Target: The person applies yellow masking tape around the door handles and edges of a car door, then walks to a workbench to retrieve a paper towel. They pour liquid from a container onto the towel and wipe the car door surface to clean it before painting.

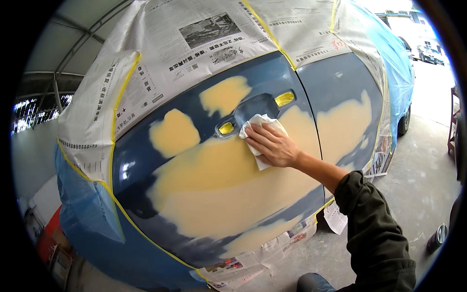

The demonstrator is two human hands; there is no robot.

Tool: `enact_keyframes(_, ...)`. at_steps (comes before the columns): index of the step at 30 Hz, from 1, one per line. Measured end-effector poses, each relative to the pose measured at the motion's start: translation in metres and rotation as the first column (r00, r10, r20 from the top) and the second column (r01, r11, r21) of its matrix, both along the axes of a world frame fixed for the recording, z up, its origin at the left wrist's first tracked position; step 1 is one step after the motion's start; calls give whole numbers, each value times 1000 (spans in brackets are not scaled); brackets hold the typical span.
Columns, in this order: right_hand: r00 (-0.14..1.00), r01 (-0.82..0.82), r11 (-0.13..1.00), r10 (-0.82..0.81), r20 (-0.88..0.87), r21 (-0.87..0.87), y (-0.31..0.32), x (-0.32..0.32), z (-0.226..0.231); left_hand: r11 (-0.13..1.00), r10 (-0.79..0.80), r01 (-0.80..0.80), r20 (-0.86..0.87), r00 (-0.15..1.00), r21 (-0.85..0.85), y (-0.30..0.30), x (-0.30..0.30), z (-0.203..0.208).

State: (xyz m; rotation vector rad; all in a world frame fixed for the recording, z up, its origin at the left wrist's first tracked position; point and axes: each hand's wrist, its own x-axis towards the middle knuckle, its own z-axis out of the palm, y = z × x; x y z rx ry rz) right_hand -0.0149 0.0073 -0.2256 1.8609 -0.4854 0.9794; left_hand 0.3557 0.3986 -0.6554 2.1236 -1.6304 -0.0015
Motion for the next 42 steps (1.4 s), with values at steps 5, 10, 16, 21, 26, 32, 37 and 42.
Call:
enact_keyframes(5, 991, -44, 999, 45, -124, 16, 4, 68, 4, 957, 168, -99, -245, 955, 272, -18, -6, 3)
enact_keyframes(10, 970, -208, 976, 199, 142, 57, 13, 141, 45, 996, -24, 22, 21, 999, 84, -18, -27, 26)
enact_keyframes(16, 991, -136, 990, 136, -6, -29, 17, 133, 30, 999, -24, 23, 62, 998, 23, -16, -28, 10)
enact_keyframes(21, 993, -78, 992, 69, 92, 96, -2, 27, -13, 993, -32, 18, 119, 992, 113, -16, -33, 22)
enact_keyframes(26, 984, -3, 999, -6, 177, 51, -8, -11, 38, 999, -45, 44, 32, 998, 20, -16, -33, 16)
enact_keyframes(32, 982, 26, 999, -19, 191, -34, -16, -35, 32, 998, -52, 56, 114, 992, -32, -22, -38, 15)
enact_keyframes(37, 966, -90, 996, 82, 243, 21, -9, 7, 5, 997, -59, 61, 43, 997, -40, -24, -34, -14)
enact_keyframes(42, 965, -119, 993, 118, 236, -8, -17, -10, 90, 997, -75, 74, 76, 994, 17, -27, -42, 1)
